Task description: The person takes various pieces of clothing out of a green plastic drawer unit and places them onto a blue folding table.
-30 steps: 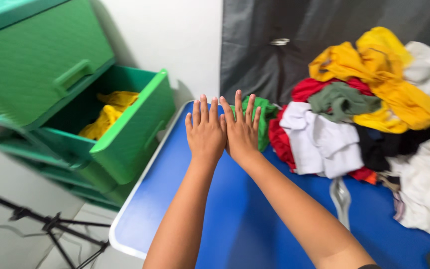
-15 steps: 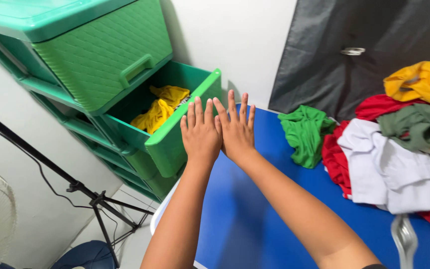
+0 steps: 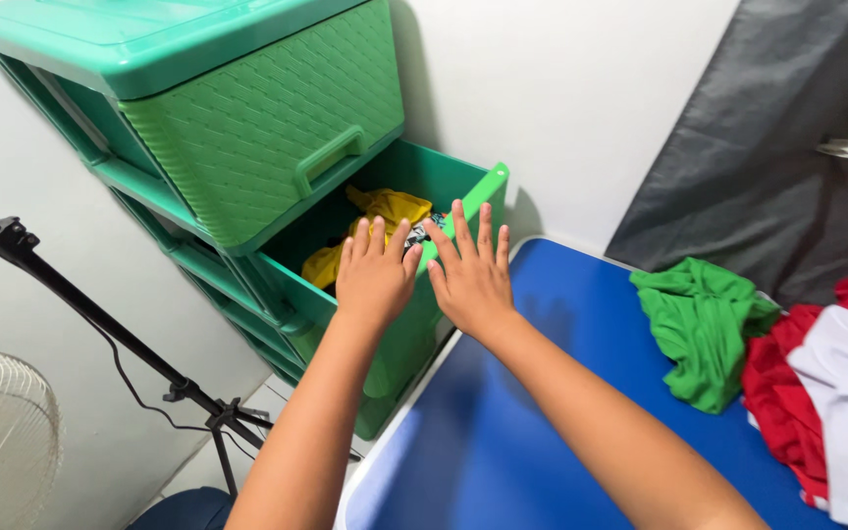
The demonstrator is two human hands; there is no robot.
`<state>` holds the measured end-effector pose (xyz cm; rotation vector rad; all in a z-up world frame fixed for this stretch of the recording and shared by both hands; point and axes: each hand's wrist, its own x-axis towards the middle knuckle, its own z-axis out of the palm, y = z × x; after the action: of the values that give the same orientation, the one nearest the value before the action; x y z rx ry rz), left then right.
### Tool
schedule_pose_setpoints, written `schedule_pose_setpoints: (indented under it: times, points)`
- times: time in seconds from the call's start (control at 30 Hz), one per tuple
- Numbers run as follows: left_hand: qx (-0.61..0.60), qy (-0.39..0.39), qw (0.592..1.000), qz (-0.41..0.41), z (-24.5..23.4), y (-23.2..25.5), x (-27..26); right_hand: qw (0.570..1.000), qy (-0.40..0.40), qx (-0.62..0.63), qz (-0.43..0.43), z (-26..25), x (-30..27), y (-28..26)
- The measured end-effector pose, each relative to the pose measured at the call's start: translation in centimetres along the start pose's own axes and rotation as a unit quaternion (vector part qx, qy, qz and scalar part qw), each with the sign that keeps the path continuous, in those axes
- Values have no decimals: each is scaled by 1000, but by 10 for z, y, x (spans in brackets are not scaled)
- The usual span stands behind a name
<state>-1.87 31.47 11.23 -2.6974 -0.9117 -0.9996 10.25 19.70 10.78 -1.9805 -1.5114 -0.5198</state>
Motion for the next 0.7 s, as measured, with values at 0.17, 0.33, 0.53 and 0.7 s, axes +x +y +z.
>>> schedule_pose_setpoints:
  times: [0.17,0.33,0.53,0.7]
  points:
    - [-23,-267,959,-87,-2,-18,5,997,-65,35,-18,21,16,4]
    - [-66,-194,977,-66,-2,-11,3,992,-80,97,-31,33,27,7]
    - [-114,-234,964,-57,-19,-9,8,991,-20,125,-42,40,25,8]
    - [-82,-225,969,-56,-9,-32,40,982,37,181,-33,43,16,-3]
